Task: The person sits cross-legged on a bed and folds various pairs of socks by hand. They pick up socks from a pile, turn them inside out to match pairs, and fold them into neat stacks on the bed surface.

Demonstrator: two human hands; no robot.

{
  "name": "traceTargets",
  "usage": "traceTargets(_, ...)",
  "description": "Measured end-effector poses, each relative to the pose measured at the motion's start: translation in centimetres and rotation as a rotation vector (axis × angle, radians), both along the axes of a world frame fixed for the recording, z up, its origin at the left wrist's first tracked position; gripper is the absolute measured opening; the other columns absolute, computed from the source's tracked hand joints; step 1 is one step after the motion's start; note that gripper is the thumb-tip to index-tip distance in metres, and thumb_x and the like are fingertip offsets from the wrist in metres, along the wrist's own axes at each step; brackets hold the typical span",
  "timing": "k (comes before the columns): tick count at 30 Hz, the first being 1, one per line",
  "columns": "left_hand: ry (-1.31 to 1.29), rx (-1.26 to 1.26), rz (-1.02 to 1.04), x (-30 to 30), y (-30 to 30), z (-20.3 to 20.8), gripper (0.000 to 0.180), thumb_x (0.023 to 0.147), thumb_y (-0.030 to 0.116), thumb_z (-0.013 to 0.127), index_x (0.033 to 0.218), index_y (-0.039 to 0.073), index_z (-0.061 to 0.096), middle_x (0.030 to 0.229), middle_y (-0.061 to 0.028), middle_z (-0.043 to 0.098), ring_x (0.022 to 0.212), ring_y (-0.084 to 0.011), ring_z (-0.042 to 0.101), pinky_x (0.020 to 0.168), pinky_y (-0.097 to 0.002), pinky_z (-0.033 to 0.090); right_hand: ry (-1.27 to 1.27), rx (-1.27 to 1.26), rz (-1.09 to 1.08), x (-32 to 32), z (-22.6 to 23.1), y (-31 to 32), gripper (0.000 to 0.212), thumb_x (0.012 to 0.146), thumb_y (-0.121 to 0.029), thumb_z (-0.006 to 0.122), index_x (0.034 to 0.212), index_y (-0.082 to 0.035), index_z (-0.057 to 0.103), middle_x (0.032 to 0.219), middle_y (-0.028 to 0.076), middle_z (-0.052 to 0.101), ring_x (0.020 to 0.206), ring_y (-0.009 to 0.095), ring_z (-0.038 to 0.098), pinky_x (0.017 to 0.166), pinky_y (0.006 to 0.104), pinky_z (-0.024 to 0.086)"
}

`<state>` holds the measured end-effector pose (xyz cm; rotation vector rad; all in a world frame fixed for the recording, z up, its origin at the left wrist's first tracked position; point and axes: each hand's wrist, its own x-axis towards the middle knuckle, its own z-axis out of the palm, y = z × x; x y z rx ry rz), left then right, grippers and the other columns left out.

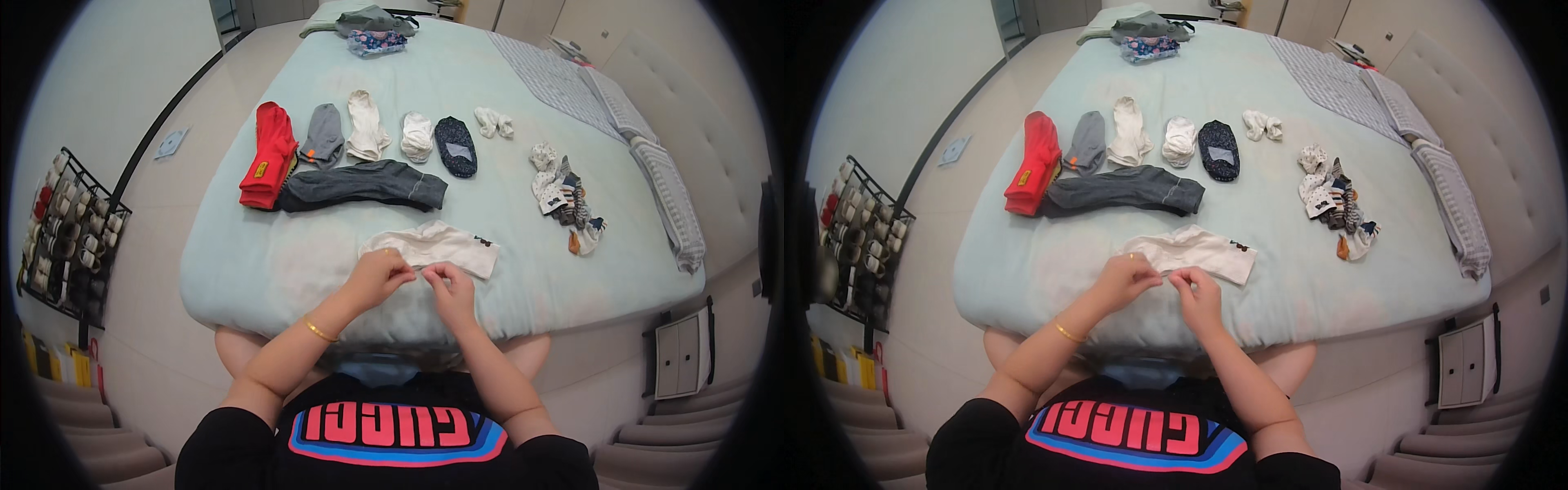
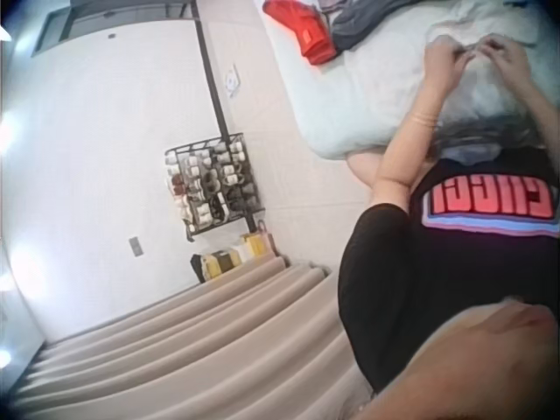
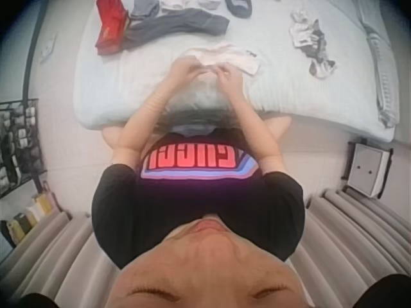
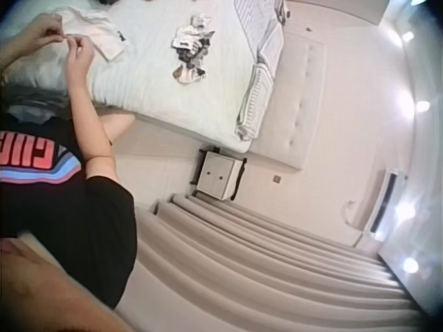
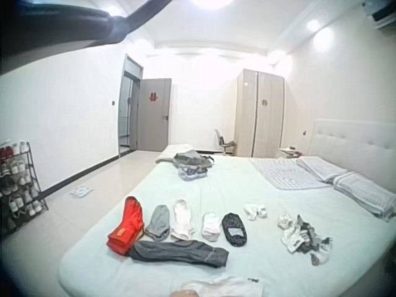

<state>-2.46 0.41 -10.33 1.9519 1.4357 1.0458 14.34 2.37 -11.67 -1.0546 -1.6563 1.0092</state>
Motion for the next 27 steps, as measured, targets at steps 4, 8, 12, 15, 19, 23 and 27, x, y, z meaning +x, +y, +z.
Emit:
traceTargets(4,-0.014,-0.128,-0.128,-0.5,-4.2,0.8,0.011,0.071,0.017,0.067,0.075,0.006,0.066,0.065,-0.0097,0.057,0.057,-0.0259,0.054,0.053,-0.0332,0.042,-0.094,0.022,0.189,2.1,1.2,-3.1,0.007,0.077,-0.005,0.059,0.079,0.001,0.060,0.076,0.008,0.061,0.071,0.017,0.057,0.067,0.0268,0.044)
traceTargets(8,0.238,-0.201,-0.342,-0.5,-8.8,-1.7,0.013,0.073,0.020,0.066,0.078,0.007,0.066,0.070,-0.0099,0.060,0.065,-0.0277,0.058,0.057,-0.0356,0.044,-0.428,0.330,0.502,3.7,1.3,-5.2,0.009,0.075,-0.005,0.060,0.083,0.000,0.061,0.080,0.011,0.061,0.076,0.026,0.058,0.070,0.0319,0.045)
traceTargets(12,0.481,-0.190,-0.435,-0.4,-10.4,-3.7,0.020,0.074,0.024,0.064,0.075,0.005,0.065,0.062,-0.0131,0.058,0.070,-0.0329,0.059,0.063,-0.0391,0.046,-0.769,0.254,0.651,4.6,-1.1,-7.3,0.019,0.078,-0.011,0.054,0.094,-0.005,0.062,0.079,0.014,0.059,0.082,0.030,0.057,0.072,0.0384,0.046)
traceTargets(15,0.270,-0.330,-0.245,-1.5,-6.7,1.2,0.021,0.077,0.023,0.060,0.072,0.003,0.060,0.065,-0.0157,0.058,0.066,-0.0341,0.057,0.060,-0.0410,0.044,-0.598,0.034,0.602,4.2,2.5,-5.3,0.020,0.079,-0.014,0.056,0.096,-0.004,0.061,0.079,0.015,0.060,0.078,0.031,0.058,0.069,0.0373,0.046)
traceTargets(19,0.121,0.287,0.180,-0.2,2.4,0.4,0.013,0.077,0.015,0.059,0.079,0.002,0.059,0.075,-0.0137,0.057,0.074,-0.0312,0.054,0.064,-0.0384,0.043,-0.378,0.430,-0.006,2.8,1.7,4.4,0.017,0.078,-0.014,0.058,0.093,-0.004,0.059,0.088,0.012,0.060,0.082,0.032,0.055,0.070,0.0395,0.042)
traceTargets(23,0.198,0.339,0.203,1.1,7.1,-1.6,0.016,0.074,0.018,0.062,0.080,0.003,0.061,0.075,-0.0142,0.059,0.075,-0.0301,0.056,0.068,-0.0391,0.045,-0.733,0.482,-0.105,2.0,-0.6,10.4,0.018,0.077,-0.015,0.059,0.092,-0.006,0.058,0.085,0.011,0.059,0.079,0.030,0.054,0.069,0.0419,0.041)
traceTargets(27,0.182,-0.254,0.091,1.5,9.3,-1.6,0.021,0.071,0.021,0.066,0.077,0.002,0.061,0.073,-0.0158,0.061,0.068,-0.0282,0.058,0.063,-0.0366,0.046,-0.661,0.218,0.079,2.0,-1.1,12.0,0.018,0.078,-0.013,0.059,0.093,-0.006,0.053,0.077,0.011,0.058,0.073,0.028,0.054,0.067,0.0374,0.042)
